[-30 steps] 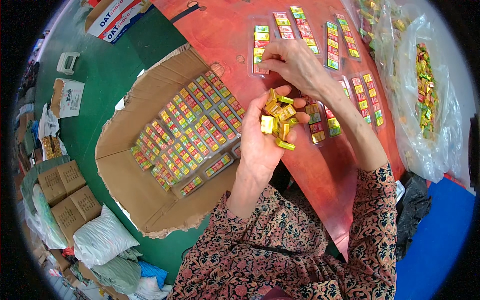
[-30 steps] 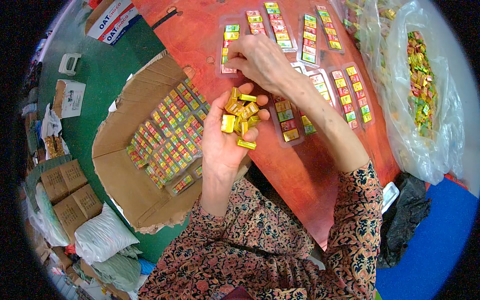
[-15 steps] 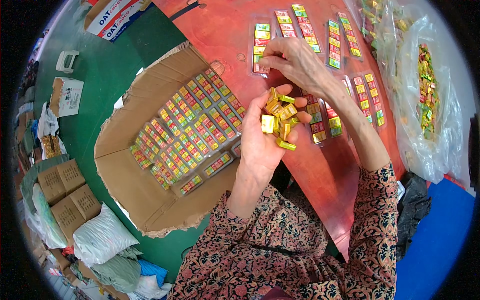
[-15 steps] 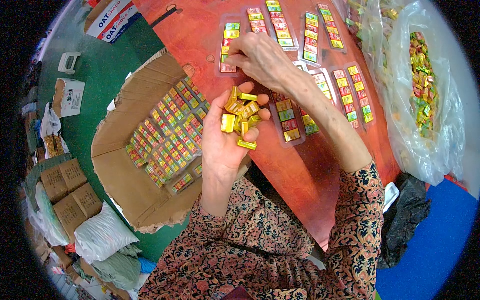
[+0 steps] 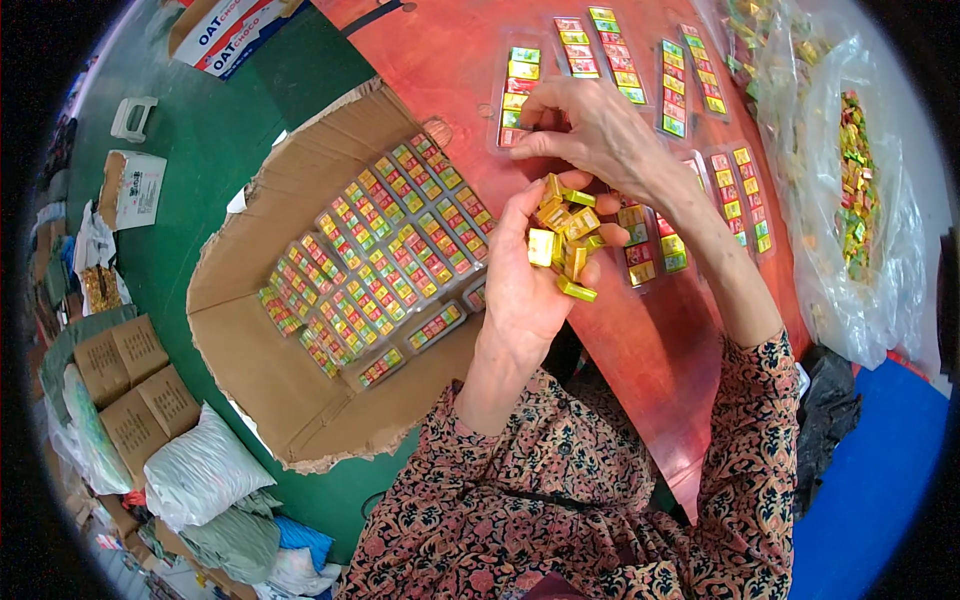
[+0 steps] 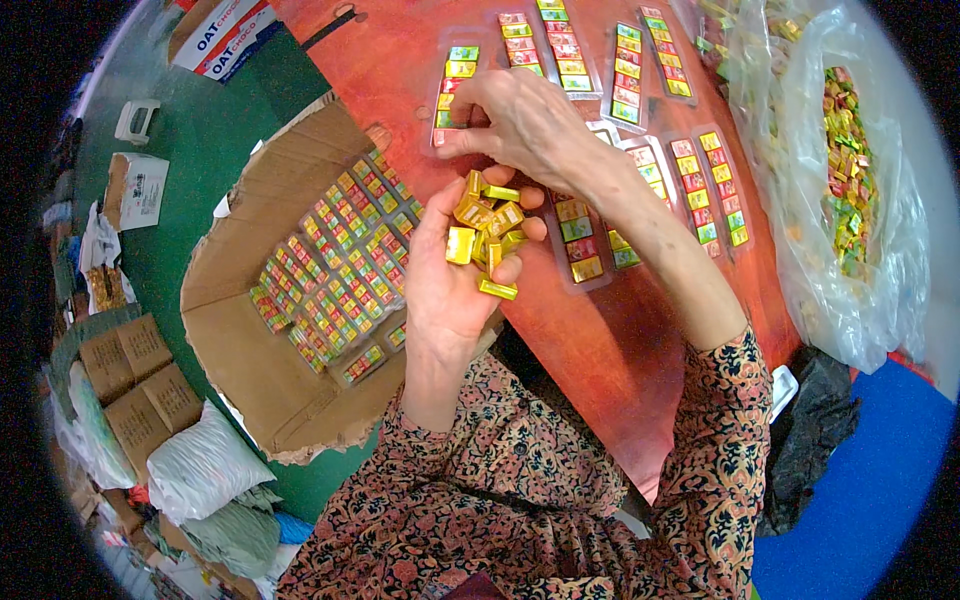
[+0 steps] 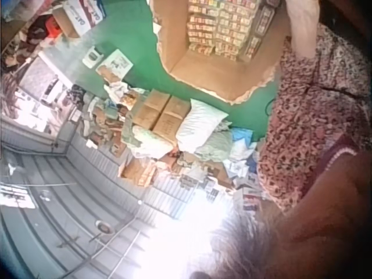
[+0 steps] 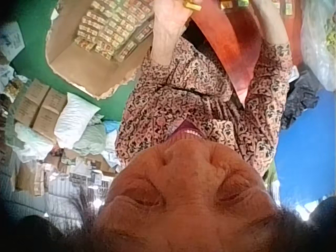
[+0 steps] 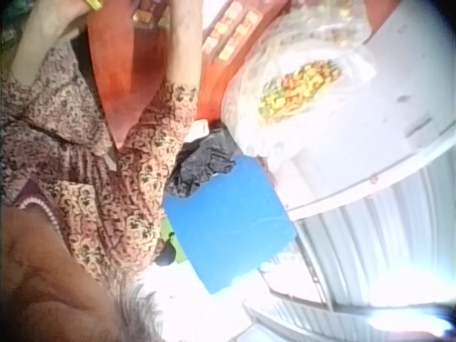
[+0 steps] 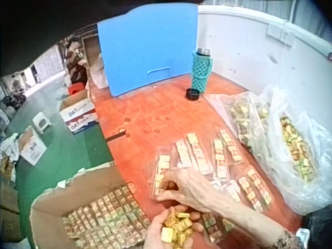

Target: Packing small colorful boxes into a cardboard shipping carton.

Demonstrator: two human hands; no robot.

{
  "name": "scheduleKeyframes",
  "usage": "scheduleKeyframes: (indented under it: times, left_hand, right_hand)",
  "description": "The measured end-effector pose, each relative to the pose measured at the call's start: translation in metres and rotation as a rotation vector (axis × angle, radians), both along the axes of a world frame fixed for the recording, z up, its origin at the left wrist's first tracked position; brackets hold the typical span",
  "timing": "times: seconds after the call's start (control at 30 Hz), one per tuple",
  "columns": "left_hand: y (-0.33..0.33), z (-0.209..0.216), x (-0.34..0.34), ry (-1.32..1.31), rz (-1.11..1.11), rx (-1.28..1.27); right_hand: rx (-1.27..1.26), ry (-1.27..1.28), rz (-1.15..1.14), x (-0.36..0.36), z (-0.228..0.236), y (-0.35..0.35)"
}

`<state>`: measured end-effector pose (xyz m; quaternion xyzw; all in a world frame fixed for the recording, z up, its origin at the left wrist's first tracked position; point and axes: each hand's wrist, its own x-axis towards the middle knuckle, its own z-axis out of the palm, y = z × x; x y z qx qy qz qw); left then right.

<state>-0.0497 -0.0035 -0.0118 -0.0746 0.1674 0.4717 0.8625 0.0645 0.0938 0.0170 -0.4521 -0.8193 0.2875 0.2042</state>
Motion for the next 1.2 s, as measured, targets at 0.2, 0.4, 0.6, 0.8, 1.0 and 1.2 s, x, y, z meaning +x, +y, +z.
scheduleKeyframes:
  times: [0.2,0.4,0.6,0.8,1.0,1.2]
  left_hand:
    - [0.0004,0.0017,0.0000,-0.013,0.004,-0.012]
    - [0.0001,0.0001,-0.0013,-0.002,0.001,-0.022]
    - [-0.0011,-0.0039,-0.0020,-0.042,0.001,0.040]
    - [-0.0019,-0.0033,-0.0024,-0.029,0.004,0.031]
    - [-0.0003,-0.0035,-0.0028,-0.053,0.000,0.023]
    - [-0.0001,-0.0050,-0.0019,-0.063,0.002,0.026]
  right_hand:
    - [0.040,-0.027,-0.012,0.0006,-0.0082,0.0030]
    - [0.015,0.028,-0.055,-0.0004,-0.0084,0.0021]
    - [0.028,0.053,-0.074,0.0024,-0.0071,0.0035]
    - [-0.087,0.042,-0.033,0.0044,-0.0059,0.0069]
    - [0.004,0.018,-0.057,-0.0017,-0.0033,0.0017]
    - [-0.091,0.058,-0.115,-0.0033,-0.0066,-0.0002]
